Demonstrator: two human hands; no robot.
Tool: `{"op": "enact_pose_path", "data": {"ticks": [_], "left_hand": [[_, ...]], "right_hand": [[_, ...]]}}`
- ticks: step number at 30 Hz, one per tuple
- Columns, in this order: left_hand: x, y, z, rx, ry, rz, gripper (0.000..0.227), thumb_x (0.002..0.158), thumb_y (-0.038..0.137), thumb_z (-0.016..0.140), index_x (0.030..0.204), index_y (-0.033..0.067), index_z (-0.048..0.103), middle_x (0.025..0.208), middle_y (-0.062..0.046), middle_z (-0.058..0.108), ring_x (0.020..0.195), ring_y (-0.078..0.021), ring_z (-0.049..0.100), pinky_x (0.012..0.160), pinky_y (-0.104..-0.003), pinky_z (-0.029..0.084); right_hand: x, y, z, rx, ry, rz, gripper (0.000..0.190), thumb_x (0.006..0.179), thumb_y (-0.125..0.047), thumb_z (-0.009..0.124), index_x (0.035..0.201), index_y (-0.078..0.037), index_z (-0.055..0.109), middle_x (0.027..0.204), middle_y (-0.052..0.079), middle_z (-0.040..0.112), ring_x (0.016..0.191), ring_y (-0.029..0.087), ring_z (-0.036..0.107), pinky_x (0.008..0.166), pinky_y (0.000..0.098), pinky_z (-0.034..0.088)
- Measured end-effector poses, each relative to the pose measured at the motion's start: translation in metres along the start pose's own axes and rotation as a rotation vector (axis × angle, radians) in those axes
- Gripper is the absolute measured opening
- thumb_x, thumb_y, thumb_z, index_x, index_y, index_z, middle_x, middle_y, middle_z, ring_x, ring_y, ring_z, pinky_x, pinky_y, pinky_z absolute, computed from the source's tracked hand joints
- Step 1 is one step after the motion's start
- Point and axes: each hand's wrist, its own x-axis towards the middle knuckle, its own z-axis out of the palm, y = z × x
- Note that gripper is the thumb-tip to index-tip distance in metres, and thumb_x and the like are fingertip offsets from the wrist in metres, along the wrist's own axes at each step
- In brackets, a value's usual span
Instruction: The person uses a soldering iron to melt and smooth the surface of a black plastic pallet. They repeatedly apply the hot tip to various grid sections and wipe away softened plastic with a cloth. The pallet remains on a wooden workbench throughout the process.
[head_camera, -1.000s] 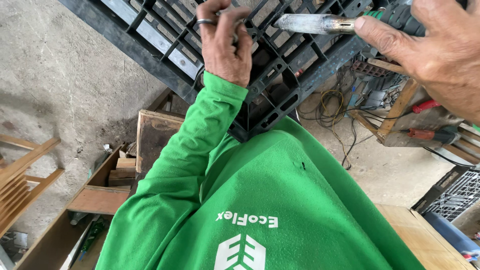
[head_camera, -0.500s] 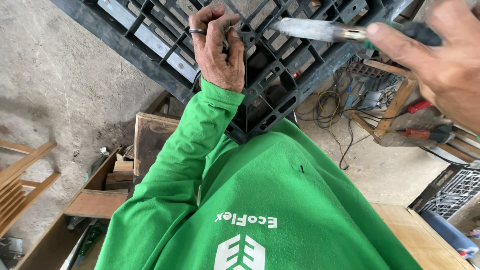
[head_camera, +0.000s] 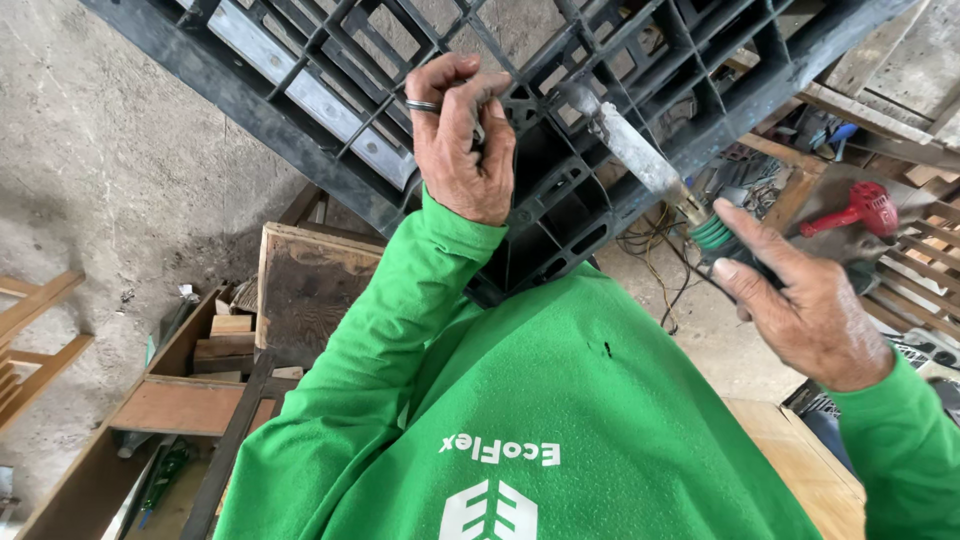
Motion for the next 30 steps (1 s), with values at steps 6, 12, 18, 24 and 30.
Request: {"op": "enact_pose_path", "data": {"ticks": [6,12,18,24,30], "left_hand": [[0.001,0.003,-0.001,-0.034,-0.043,-0.036,0.029,0.101,-0.012,0.060,0.123,0.0075,0.064,0.128,-0.010,0.050,0.107,-0.0204,0.060,0.093,-0.031,0.056],[0.003,0.007,-0.004,-0.030,-0.044,-0.040,0.030,0.099,-0.012,0.062,0.123,0.0077,0.063,0.131,-0.011,0.051,0.107,-0.0220,0.060,0.094,-0.033,0.054],[0.003,0.008,-0.006,-0.045,-0.049,-0.080,0.029,0.097,-0.012,0.064,0.120,0.0067,0.065,0.131,-0.011,0.053,0.109,-0.0234,0.060,0.096,-0.034,0.054],[0.002,0.007,-0.005,-0.083,-0.050,-0.127,0.028,0.097,-0.012,0.064,0.118,0.0060,0.066,0.131,-0.011,0.053,0.109,-0.0220,0.061,0.094,-0.031,0.056],[0.002,0.003,-0.005,-0.113,-0.033,-0.132,0.027,0.098,-0.013,0.065,0.117,0.0056,0.067,0.130,-0.011,0.053,0.106,-0.0188,0.061,0.091,-0.029,0.057]], "right_hand": [[0.002,0.002,0.010,0.261,-0.076,0.114,0.064,0.096,-0.017,0.061,0.158,-0.017,0.047,0.083,0.003,0.060,0.063,0.011,0.055,0.058,0.0279,0.050],[-0.004,-0.015,-0.004,-0.142,0.042,0.020,0.075,0.100,-0.020,0.067,0.170,-0.014,0.043,0.086,0.005,0.064,0.064,0.013,0.064,0.058,0.0301,0.054],[-0.015,-0.036,-0.024,-0.804,0.253,-0.368,0.060,0.094,-0.010,0.078,0.151,-0.007,0.060,0.102,0.014,0.064,0.075,0.024,0.061,0.067,0.0363,0.051],[-0.009,-0.039,-0.037,-1.033,0.255,-0.609,0.068,0.084,-0.003,0.079,0.149,-0.012,0.062,0.108,0.019,0.055,0.079,0.028,0.051,0.067,0.0400,0.046],[-0.007,-0.025,-0.050,-1.076,0.095,-0.425,0.072,0.085,0.007,0.069,0.152,-0.008,0.050,0.097,0.015,0.055,0.076,0.022,0.052,0.062,0.0357,0.047]]}}
